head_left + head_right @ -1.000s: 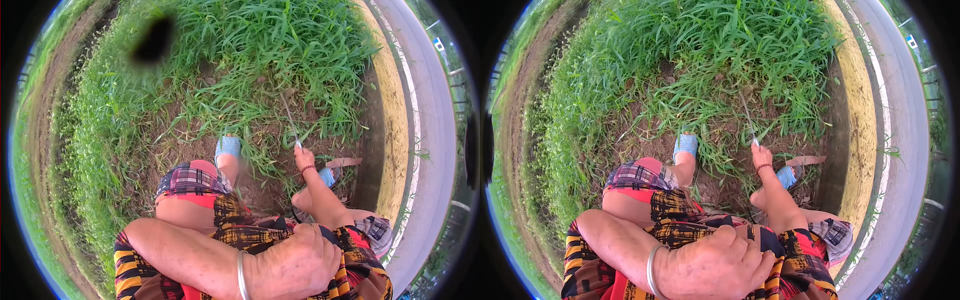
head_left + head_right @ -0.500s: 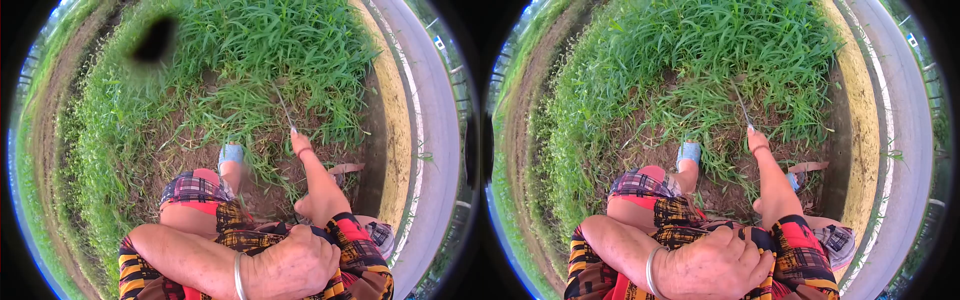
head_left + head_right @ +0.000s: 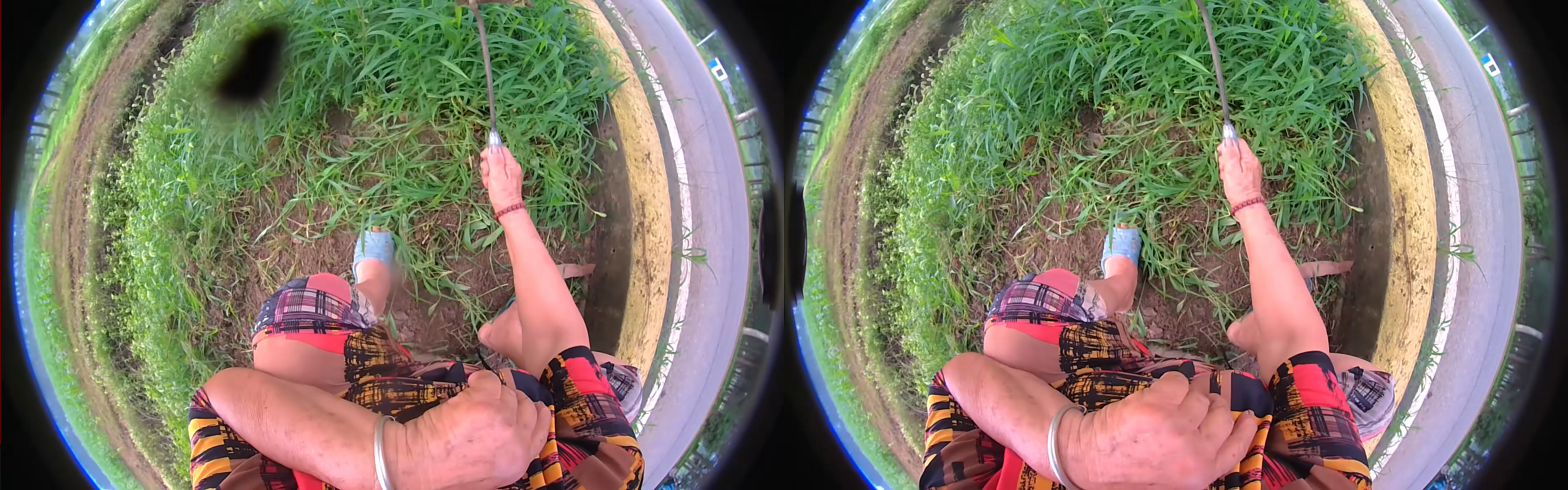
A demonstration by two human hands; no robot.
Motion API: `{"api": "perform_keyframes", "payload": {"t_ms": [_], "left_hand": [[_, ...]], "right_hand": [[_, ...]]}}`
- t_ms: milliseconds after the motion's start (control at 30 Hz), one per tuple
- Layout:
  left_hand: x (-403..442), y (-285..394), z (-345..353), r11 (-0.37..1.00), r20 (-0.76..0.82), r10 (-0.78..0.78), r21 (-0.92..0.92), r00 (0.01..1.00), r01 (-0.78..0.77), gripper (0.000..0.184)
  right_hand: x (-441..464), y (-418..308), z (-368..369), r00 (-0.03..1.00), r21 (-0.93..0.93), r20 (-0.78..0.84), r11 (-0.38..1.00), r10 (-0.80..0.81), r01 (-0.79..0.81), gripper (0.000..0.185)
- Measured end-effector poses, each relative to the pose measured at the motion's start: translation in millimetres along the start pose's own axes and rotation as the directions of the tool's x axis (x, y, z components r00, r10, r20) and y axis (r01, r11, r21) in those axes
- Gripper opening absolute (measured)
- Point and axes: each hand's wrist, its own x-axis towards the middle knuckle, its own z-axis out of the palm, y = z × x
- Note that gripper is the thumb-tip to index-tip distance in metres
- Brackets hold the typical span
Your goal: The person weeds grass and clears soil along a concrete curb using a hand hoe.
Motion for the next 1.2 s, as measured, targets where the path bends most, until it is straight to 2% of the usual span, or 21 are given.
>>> {"api": "perform_keyframes", "payload": {"t_ms": [67,133,167,200,267,300,400,467,567,633,700,733,767,800,867,933,1033,1100,1133,1167,1200], "left_hand": [[2,0,0,1.000,-0.013,0.011,0.024,1.000,-0.011,0.016],[2,0,-2,0.998,0.054,-0.024,-0.055,0.998,0.027,0.015],[1,0,-2,0.998,0.051,-0.023,-0.051,0.998,0.025,0.015],[1,-1,-2,0.996,0.041,-0.039,-0.076,0.998,0.042,0.015],[-1,-6,-4,0.992,0.029,-0.063,-0.105,0.998,0.066,0.014],[-1,-7,-5,0.994,0.034,-0.059,-0.086,0.998,0.061,0.015],[-3,-6,-3,0.998,0.011,-0.038,-0.049,0.999,0.039,0.015],[-3,-4,-2,0.999,-0.008,-0.036,-0.038,0.999,0.035,0.015],[0,-5,-3,0.999,-0.060,-0.050,-0.010,0.997,0.049,0.016],[2,-5,-3,0.999,-0.022,-0.014,0.041,1.000,0.015,0.015],[3,-4,-2,0.999,0.011,-0.031,-0.022,0.999,0.032,0.015],[3,-4,-1,0.995,0.040,-0.052,-0.085,0.998,0.055,0.014],[3,-3,-1,0.995,0.039,-0.052,-0.082,0.998,0.055,0.014],[4,-4,-2,0.996,0.024,-0.044,-0.071,0.999,0.045,0.014],[2,-4,-3,0.998,0.006,-0.037,-0.056,0.999,0.037,0.014],[-1,-6,-2,0.989,0.012,-0.073,-0.131,0.997,0.074,0.014],[-4,-7,-6,0.998,-0.002,-0.048,-0.040,0.999,0.047,0.015],[-4,-7,-5,0.998,-0.006,-0.046,-0.033,0.999,0.045,0.015],[-4,-5,-5,0.999,-0.005,-0.045,-0.030,0.999,0.045,0.016],[-5,-3,2,0.999,-0.001,-0.043,-0.032,0.999,0.043,0.016],[-7,-2,13,0.999,-0.087,-0.047,-0.005,0.995,0.046,0.016]], "right_hand": [[10,30,3,0.996,-0.096,-0.007,0.991,-0.091,0.090,0.041],[3,80,-5,0.994,-0.641,0.006,0.763,-0.107,0.086,0.048],[-9,100,-16,0.979,-0.717,0.052,0.690,0.195,-0.099,0.055],[-21,121,-27,0.902,-0.724,0.088,0.649,0.422,-0.233,0.058],[-56,115,-32,0.939,-0.800,0.031,0.572,0.343,-0.183,0.057],[-65,126,-38,0.897,-0.809,0.070,0.551,0.437,-0.205,0.062],[-80,145,-52,0.931,-0.730,0.043,0.648,0.362,-0.218,0.059],[-72,126,-55,0.861,-0.543,-0.027,0.716,0.508,-0.440,0.057],[-45,70,-36,0.948,-0.132,0.028,0.941,0.317,-0.311,0.039],[-24,27,-20,0.970,0.018,0.061,0.972,0.234,-0.235,0.034],[-1,25,-7,0.984,0.045,0.124,0.990,0.126,-0.132,0.044],[1,31,-7,0.985,0.047,0.123,0.991,0.122,-0.129,0.044],[2,39,-9,0.995,-0.262,0.091,0.965,0.052,-0.027,0.047],[4,45,-14,0.996,-0.547,0.082,0.835,-0.022,0.064,0.051],[-14,83,-47,0.941,-0.773,0.097,0.620,0.325,-0.135,0.056],[-38,120,-73,0.899,-0.829,0.085,0.530,0.431,-0.176,0.057],[-84,134,-90,0.930,-0.848,0.030,0.503,0.367,-0.171,0.058],[-86,125,-94,0.882,-0.669,-0.028,0.646,0.471,-0.367,0.059],[-81,122,-89,0.927,-0.658,-0.052,0.686,0.372,-0.312,0.057],[-76,118,-86,0.925,-0.655,-0.054,0.686,0.375,-0.317,0.057],[-66,98,-77,0.944,-0.557,-0.017,0.781,0.329,-0.282,0.055]]}}
